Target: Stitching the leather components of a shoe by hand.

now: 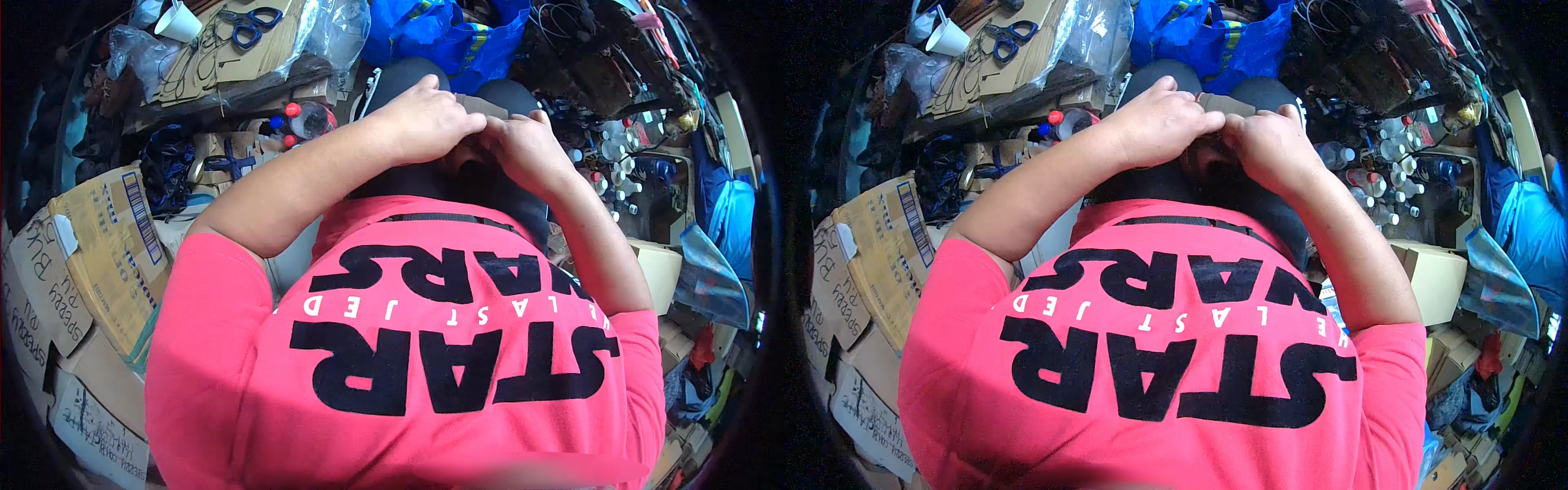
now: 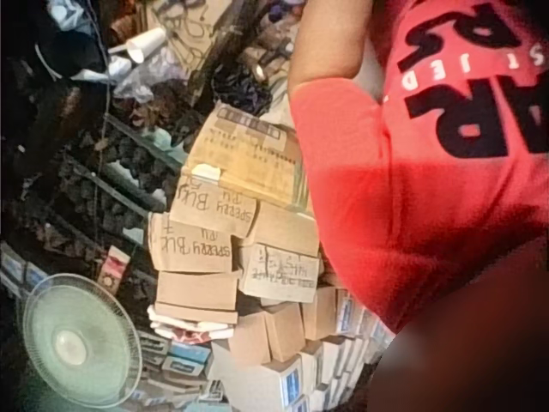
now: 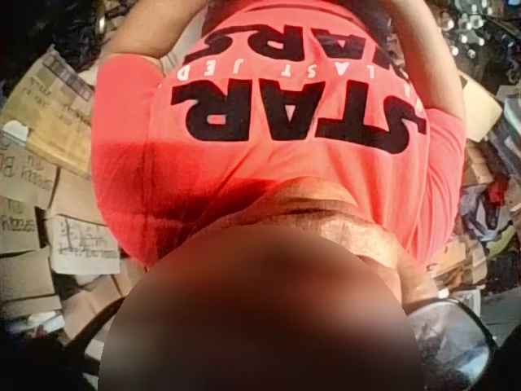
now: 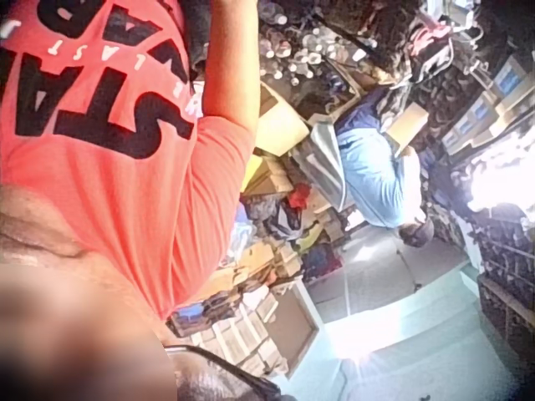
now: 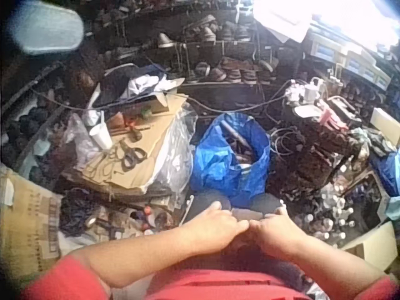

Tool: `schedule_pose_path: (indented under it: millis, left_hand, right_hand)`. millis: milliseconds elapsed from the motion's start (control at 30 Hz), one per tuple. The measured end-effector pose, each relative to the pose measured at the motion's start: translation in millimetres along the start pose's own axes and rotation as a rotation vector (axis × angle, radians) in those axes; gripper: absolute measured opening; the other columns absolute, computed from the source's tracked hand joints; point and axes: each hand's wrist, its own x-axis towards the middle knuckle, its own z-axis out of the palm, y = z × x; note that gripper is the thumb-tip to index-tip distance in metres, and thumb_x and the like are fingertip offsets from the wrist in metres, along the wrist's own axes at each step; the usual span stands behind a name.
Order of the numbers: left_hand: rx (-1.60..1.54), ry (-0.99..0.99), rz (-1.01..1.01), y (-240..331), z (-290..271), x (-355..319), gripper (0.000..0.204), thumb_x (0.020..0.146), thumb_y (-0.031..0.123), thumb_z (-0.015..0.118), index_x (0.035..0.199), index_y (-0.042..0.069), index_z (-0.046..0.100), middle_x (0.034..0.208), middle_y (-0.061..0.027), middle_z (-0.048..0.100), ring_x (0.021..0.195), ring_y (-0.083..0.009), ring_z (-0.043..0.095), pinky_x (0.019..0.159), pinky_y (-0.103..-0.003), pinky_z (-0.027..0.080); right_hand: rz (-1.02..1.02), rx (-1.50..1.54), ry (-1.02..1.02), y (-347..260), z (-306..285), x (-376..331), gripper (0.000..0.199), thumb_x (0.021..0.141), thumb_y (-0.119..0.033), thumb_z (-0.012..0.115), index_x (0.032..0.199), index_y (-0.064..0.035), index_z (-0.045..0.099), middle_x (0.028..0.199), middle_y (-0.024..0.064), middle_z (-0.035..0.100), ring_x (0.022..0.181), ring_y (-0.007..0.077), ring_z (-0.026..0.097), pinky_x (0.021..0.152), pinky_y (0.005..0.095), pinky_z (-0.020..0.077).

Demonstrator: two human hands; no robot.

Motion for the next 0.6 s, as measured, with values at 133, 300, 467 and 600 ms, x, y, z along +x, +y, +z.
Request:
schedule_pose_path:
  millis: [133, 300, 467, 600]
  left_hand:
    - [-0.078, -0.041, 0.031, -14.7, -0.5, -15.1, 0.01, 0.084, 0.012, 0.046, 0.092, 0.013, 0.053, 0.081, -0.0062, 0.063, 0.086, -0.0252, 0.061, 0.079, -0.04, 0.04]
    - [-0.087, 0.037, 0.002, -19.4, -10.5, -37.1, 0.008, 0.081, 0.007, 0.054, 0.088, 0.01, 0.052, 0.078, -0.0067, 0.06, 0.081, -0.0262, 0.059, 0.074, -0.037, 0.041]
    - [-0.218, 0.148, -0.034, -15.7, -2.5, -23.7, 0.006, 0.084, 0.011, 0.056, 0.088, 0.008, 0.052, 0.076, -0.0091, 0.06, 0.078, -0.029, 0.06, 0.072, -0.039, 0.042]
    - [-0.246, 0.159, -0.053, -13.6, -1.6, -11.1, 0.008, 0.083, 0.013, 0.056, 0.089, 0.008, 0.053, 0.077, -0.0101, 0.061, 0.08, -0.0286, 0.061, 0.072, -0.039, 0.043]
  right_hand:
    - [-0.05, -0.082, -0.002, 18.6, -1.7, -14.3, 0.003, 0.083, -0.014, 0.055, 0.084, -0.0119, 0.057, 0.072, 0.0076, 0.062, 0.079, 0.0273, 0.059, 0.084, 0.0423, 0.0359]
    - [-0.056, 0.075, 0.213, 20.8, -4.9, -41.9, 0.008, 0.077, -0.007, 0.064, 0.083, -0.0106, 0.061, 0.073, 0.0052, 0.062, 0.076, 0.0241, 0.059, 0.082, 0.0388, 0.0401]
    - [0.163, 0.545, 0.406, 14.7, -15.8, -30.2, 0.01, 0.074, -0.008, 0.072, 0.079, -0.0014, 0.067, 0.075, 0.0068, 0.06, 0.071, 0.0168, 0.058, 0.066, 0.0281, 0.0459]
    - [0.107, 0.818, 0.436, 11.0, -6.9, -10.9, 0.011, 0.08, -0.011, 0.07, 0.083, -0.0018, 0.066, 0.078, 0.0024, 0.062, 0.074, 0.0103, 0.057, 0.065, 0.0259, 0.0457]
